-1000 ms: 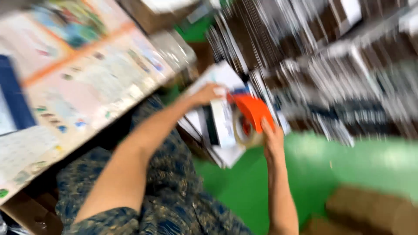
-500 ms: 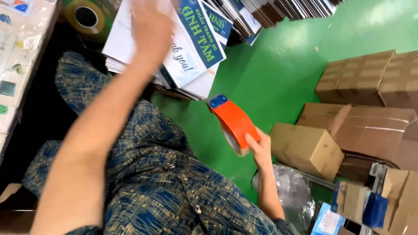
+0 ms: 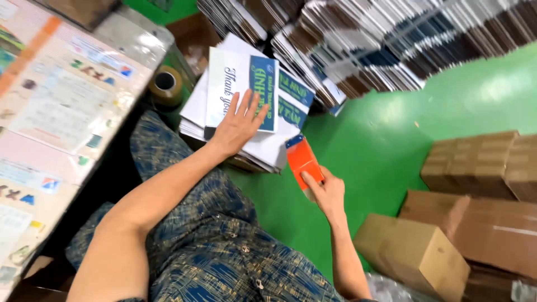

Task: The person is counting face masks, placing them into plastic pouches, and then packing the pouches into cardboard boxes and sealing them with tape.

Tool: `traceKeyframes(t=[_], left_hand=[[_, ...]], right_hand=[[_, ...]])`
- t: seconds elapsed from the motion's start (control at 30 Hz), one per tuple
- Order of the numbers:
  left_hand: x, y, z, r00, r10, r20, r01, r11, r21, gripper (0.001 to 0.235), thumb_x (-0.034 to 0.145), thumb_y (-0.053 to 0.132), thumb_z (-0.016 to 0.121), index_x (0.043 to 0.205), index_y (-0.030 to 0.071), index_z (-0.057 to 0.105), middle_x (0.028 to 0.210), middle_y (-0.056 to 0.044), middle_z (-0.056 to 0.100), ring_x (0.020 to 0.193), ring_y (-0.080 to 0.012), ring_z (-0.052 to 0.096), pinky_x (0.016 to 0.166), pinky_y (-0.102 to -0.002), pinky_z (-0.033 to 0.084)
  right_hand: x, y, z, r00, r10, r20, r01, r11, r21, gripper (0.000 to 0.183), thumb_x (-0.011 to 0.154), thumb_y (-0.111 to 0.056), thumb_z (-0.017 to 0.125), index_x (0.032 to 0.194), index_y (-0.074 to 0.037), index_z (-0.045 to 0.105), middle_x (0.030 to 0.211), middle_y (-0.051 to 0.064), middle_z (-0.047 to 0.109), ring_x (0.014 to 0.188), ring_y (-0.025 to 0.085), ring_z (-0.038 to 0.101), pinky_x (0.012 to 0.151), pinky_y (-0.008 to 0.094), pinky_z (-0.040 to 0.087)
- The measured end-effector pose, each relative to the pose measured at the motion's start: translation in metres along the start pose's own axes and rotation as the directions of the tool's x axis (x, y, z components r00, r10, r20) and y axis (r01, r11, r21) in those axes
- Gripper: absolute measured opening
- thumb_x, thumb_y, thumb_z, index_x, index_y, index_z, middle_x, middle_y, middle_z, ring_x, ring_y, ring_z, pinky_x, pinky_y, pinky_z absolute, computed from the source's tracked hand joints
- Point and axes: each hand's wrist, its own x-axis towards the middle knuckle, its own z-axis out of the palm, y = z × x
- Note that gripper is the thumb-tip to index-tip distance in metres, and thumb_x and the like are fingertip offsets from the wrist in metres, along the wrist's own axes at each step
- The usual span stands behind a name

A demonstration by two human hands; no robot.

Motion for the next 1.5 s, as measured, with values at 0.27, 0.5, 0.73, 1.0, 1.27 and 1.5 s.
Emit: traceKeyframes(t=[0.27,0.5,0.73,1.0,1.27,1.5], left_hand=[[0.05,-0.132,-0.174,0.859,-0.147,-0.49,0.133,0.989,-0.063,0.055,0.104,0.012,0.06,0.157,0.001,0.05,0.158,-0.03,0.045,0.146,-0.0481,0.042,0.121,-0.065,0.031],[0.089,-0.177,-0.116,0.963,-0.241,0.125,0.266,0.929,-0.257,0.028,0.104,0.026,0.06,0.123,0.007,0.068,0.114,-0.02,0.07,0.101,-0.0343,0.068,0.081,-0.049,0.054],[0.025,-0.073,0.001,0.931,0.166,0.324,-0.035,0.927,-0.372,0.088,0.074,0.049,0.083,0.147,0.01,0.051,0.157,-0.025,0.04,0.146,-0.0417,0.032,0.119,-0.061,0.028],[-0.041,-0.005,0.147,0.935,0.269,0.23,-0.235,0.958,-0.163,0.061,0.088,0.015,0.062,0.148,0.012,0.051,0.154,-0.026,0.038,0.142,-0.0483,0.034,0.106,-0.068,0.034],[0.043,-0.057,-0.087,0.958,0.287,0.013,-0.267,0.904,-0.333,0.027,0.082,0.005,0.06,0.103,-0.011,0.064,0.088,-0.022,0.07,0.074,-0.0345,0.071,0.053,-0.044,0.057],[0.101,-0.121,-0.156,0.999,0.021,-0.034,-0.035,0.865,-0.501,0.021,0.101,0.01,0.061,0.088,-0.005,0.066,0.076,-0.028,0.066,0.072,-0.0469,0.067,0.069,-0.053,0.055]], right_hand=[[0.042,0.007,0.021,0.988,-0.122,-0.095,0.15,0.908,0.391,0.053,0.086,-0.038,0.077,0.127,-0.004,0.071,0.088,0.012,0.08,0.074,0.009,0.071,0.067,0.029,0.058],[0.13,-0.034,0.061,0.873,-0.433,-0.225,0.456,0.888,0.058,0.058,0.087,-0.039,0.081,0.13,-0.002,0.07,0.1,0.02,0.076,0.08,0.025,0.073,0.075,0.037,0.057],[0.15,-0.005,0.075,0.921,-0.242,-0.306,0.292,0.947,0.132,0.059,0.084,-0.032,0.085,0.13,0.001,0.068,0.106,0.018,0.078,0.083,0.021,0.073,0.077,0.035,0.058],[0.128,0.081,0.044,0.911,0.056,-0.408,0.152,0.874,0.462,0.061,0.083,-0.026,0.082,0.135,-0.002,0.063,0.112,0.014,0.077,0.087,0.012,0.073,0.078,0.03,0.061],[0.144,0.12,0.081,0.904,-0.003,-0.427,0.135,0.951,0.28,0.06,0.081,-0.029,0.087,0.131,-0.001,0.069,0.112,0.016,0.077,0.096,0.019,0.076,0.086,0.032,0.06],[0.179,0.024,0.134,0.758,-0.383,-0.527,0.379,0.917,-0.122,0.06,0.076,-0.032,0.09,0.122,0.001,0.071,0.105,0.021,0.076,0.1,0.036,0.07,0.097,0.045,0.051]])
